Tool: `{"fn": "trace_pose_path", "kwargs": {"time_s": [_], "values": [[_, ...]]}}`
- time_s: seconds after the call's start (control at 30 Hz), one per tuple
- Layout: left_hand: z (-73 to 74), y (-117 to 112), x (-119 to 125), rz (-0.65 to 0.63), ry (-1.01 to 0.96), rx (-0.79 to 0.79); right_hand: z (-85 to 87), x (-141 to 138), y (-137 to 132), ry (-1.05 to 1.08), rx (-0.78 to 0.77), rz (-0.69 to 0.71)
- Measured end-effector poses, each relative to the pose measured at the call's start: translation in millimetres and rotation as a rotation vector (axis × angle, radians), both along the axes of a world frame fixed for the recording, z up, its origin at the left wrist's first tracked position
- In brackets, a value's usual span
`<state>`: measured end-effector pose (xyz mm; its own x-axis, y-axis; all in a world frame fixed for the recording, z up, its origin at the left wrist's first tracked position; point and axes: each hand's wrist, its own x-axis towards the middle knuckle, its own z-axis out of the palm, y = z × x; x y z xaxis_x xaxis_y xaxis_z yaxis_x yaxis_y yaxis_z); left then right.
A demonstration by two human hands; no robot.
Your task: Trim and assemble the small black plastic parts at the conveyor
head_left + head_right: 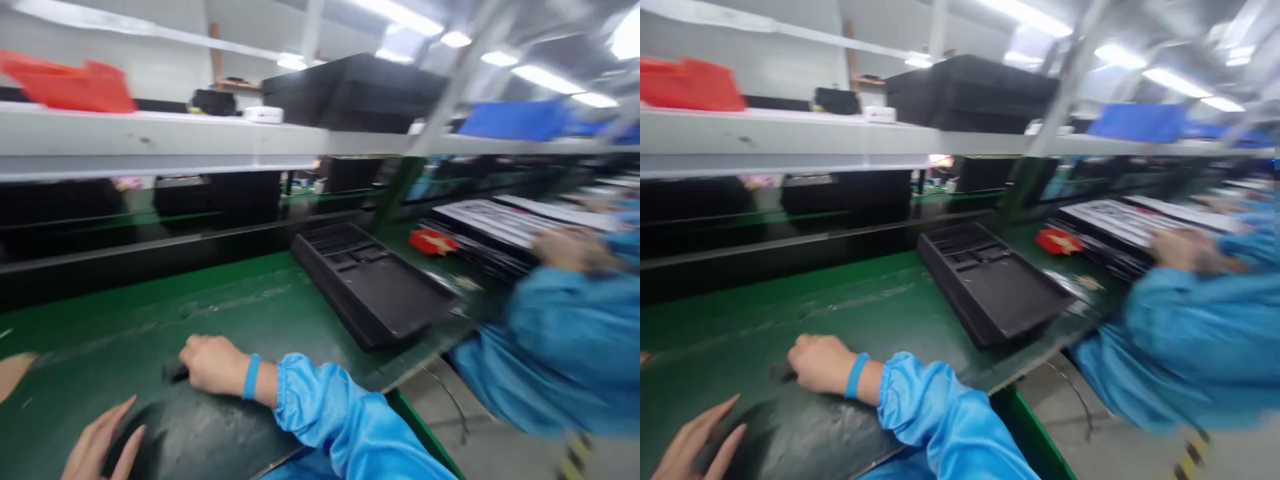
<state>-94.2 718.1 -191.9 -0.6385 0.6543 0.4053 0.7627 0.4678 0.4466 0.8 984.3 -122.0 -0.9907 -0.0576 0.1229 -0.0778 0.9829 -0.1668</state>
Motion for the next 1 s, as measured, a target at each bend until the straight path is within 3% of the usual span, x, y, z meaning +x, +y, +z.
{"fn": "trace_pose_path", "kwargs": {"time_s": [0.1,0.2,0.33,0.43,0.6,0.8,0.9,1.0], "values": [[10.3,-34,69,0.234,0.056,0.047,-8.0,13,-7,0.026,0.0,0.06],[-3.5,-38,110,0.334,0.096,0.08,-28.0,13,-5,0.071,0.013,0.181],[-28.4,-32,121,0.367,0.233,0.14,-47.5,15,6,0.215,-0.062,0.359],[-34.9,-28,124,0.378,0.231,0.144,-57.5,19,8,0.217,-0.217,0.431],[-30.9,-27,129,0.393,0.193,0.118,-66.6,4,-11,0.161,-0.323,0.436],[-18.7,-28,130,0.463,0.115,0.097,-49.0,-21,-21,0.127,-0.281,0.515],[-14.6,-30,149,0.501,0.108,0.095,-45.3,-25,-6,0.197,-0.356,0.483],[-17.9,-28,185,0.489,0.102,0.093,-53.8,-27,9,0.211,-0.478,0.385]]}}
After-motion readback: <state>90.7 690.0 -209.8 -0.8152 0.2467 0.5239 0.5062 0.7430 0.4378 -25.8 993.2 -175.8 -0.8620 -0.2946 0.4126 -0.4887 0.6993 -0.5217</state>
